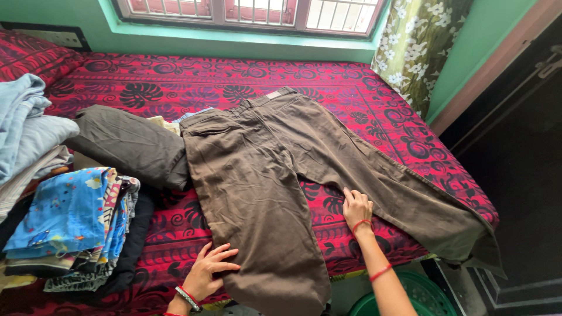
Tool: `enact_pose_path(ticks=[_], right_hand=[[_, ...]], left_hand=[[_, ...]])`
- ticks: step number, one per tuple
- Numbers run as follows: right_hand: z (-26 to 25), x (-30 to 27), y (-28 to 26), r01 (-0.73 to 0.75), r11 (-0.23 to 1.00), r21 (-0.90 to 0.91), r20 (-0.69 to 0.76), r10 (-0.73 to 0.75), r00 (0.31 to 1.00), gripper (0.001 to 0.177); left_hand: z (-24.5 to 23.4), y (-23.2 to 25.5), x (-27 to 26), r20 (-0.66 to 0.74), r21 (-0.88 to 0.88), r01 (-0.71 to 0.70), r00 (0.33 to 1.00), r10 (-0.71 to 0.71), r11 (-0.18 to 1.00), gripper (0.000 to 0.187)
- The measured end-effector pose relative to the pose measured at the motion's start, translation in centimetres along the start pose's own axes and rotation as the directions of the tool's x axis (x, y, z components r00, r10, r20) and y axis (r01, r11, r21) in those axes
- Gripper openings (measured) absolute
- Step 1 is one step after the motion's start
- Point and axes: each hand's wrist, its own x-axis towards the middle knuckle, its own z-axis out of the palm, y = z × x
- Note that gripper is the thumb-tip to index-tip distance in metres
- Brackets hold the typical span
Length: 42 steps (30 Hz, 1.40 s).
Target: The person folds a pair of brown trousers on a bed. They lay the trousers flat, smooth the fabric, fold one leg over the other, then fold the garment in half and finally into a compact rectangle.
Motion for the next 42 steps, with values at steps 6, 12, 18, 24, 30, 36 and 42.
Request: enact_pose_path(ticks=[6,12,18,24,30,36,42], right_hand=[[0.9,-1.8,-2.6,-0.067,0.994,0.088,0.068,0.061,0.996,0.030],[-2.9,-9.2,-6.3,0.110,0.948,0.298,0.056,-0.133,0.990,0.049],[-8.1,-13.5,-9.0,-0.220,0.593,0.775,0.231,0.058,0.971,0.026],[-11.3,-19.5,-14.1,-0.792,-0.071,0.606,0.756,-0.258,0.602,0.021],[-3.3,-27.4,-28.5,-0.909,-0.408,-0.090,0.766,-0.611,0.199,0.018],[2.4,-28.7,-29.5,-0.335,-0.898,-0.285,0.844,-0.401,0.355,0.023],[1.7,-26.4,-22.9,-0.047,-0.999,0.019,0.812,-0.012,0.584,0.025]], left_hand=[[-0.3,0.8,0.1,-0.002,-0.001,0.014,1.000,-0.014,1.000,0.063],[0.7,-0.9,-0.5,-0.018,-0.032,-0.005,1.000,0.004,0.999,0.057],[1.7,-5.5,-0.7,-0.381,-0.806,-0.181,0.888,-0.259,0.564,0.067],[1.9,-7.5,-0.6,-0.331,-0.916,-0.170,0.832,-0.445,0.364,0.067],[0.1,-7.3,0.0,-0.088,-0.994,-0.109,0.839,-0.537,-0.008,0.069],[0.8,-9.6,0.4,-0.050,-0.997,-0.070,0.823,-0.565,-0.014,0.065],[0.4,-15.0,6.6,-0.001,-0.997,-0.052,0.778,-0.628,-0.064,0.052]])
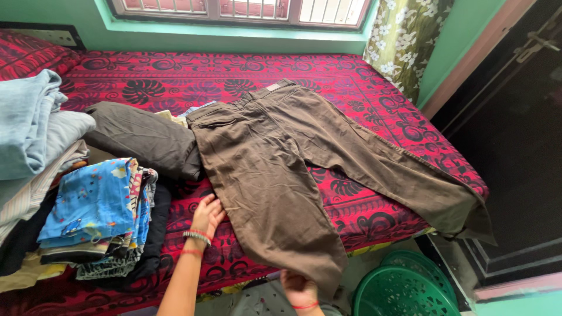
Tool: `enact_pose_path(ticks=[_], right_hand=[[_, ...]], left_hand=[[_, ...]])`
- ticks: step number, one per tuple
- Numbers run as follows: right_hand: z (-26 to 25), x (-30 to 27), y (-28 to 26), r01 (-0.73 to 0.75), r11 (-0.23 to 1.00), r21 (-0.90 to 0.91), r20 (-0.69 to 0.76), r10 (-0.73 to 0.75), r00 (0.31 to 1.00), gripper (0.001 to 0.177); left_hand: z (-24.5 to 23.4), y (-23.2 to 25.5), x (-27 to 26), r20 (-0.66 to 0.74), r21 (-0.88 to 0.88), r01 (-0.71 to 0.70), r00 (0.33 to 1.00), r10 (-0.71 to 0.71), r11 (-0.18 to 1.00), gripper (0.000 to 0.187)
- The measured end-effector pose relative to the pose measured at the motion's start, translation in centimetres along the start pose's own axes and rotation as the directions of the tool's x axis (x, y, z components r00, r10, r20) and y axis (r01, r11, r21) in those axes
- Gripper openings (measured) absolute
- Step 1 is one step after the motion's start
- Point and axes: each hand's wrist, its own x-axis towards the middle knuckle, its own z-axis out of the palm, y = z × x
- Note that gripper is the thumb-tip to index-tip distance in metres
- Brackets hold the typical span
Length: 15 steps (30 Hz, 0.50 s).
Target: The person folds a pair of brown trousers on a bed. They lay the trousers flat, smooth the fabric, fold one leg over the other, then fold the garment in half and finally into a compact rectangle.
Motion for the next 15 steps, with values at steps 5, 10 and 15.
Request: enact_pose_path(ticks=[5,10,15], right_hand=[[0.5,-0.8,-1.3,-0.141,0.970,0.196,0.041,0.135,0.990,0.040],[0.3,0.1,-0.2,-0.041,0.989,0.144,-0.091,0.054,0.994,0.062],[0.9,-0.2,-3.2,0.153,0.983,0.099,-0.021,-0.152,0.988,0.048]], left_hand=[[3.4,1.5,5.6,-0.011,-0.017,-0.052,0.999,0.051,0.999,0.049],[6.6,2.2,8.9,-0.130,0.229,-0.178,0.969,0.211,0.957,0.055],[7.7,4.5,11.5,-0.036,0.050,-0.247,0.968,0.249,0.968,0.049]])
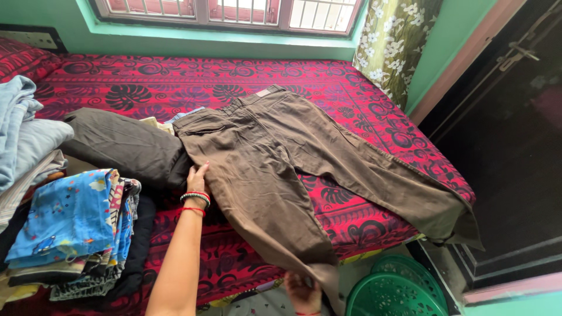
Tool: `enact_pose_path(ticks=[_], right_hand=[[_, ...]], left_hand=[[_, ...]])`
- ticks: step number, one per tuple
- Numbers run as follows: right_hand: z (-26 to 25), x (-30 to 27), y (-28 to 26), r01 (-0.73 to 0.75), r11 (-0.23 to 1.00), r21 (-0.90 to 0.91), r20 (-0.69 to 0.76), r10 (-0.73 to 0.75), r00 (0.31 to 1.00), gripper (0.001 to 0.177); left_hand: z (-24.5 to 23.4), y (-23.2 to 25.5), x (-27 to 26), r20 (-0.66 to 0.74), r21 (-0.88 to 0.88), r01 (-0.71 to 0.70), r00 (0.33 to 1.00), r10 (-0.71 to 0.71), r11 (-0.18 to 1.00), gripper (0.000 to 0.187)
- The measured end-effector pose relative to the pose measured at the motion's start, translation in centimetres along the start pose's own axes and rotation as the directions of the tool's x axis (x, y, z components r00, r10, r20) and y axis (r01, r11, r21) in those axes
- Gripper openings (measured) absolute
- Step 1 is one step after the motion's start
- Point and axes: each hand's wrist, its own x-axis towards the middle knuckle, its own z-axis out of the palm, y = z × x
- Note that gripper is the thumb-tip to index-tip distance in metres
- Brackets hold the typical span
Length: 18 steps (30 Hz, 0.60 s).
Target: The person folds a pair of brown trousers on a bed. They lay the trousers flat, smooth the fabric, fold one leg over the other, then fold the garment in half and finally into a compact rectangle.
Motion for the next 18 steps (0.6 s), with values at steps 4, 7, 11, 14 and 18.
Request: enact_pose_path(ticks=[4,7,11,14,18], right_hand=[[1.5,-0.1,-4.3,0.164,0.978,-0.131,0.295,-0.119,0.948,0.043],[3.1,0.3,-7.6,0.207,0.958,-0.198,0.205,-0.166,0.965,0.046],[6.5,1.8,-13.0,0.284,0.912,-0.297,0.105,-0.265,0.959,0.050],[9.2,2.7,-17.7,0.367,0.850,-0.378,0.067,-0.370,0.926,0.054],[13.6,2.7,-24.7,0.464,0.716,-0.521,0.048,-0.519,0.854,0.058]], left_hand=[[0.7,1.3,1.1,-0.115,-0.022,0.091,0.989,-0.093,0.996,0.047],[1.5,1.8,2.2,-0.138,0.019,0.055,0.989,-0.052,0.998,0.048],[2.7,1.9,4.6,-0.148,0.078,0.001,0.989,0.011,0.997,0.041],[5.1,1.0,6.3,-0.119,-0.026,0.042,0.992,-0.044,0.999,0.028],[13.3,-1.0,8.8,0.002,-0.095,0.060,0.998,-0.060,0.994,0.015]])
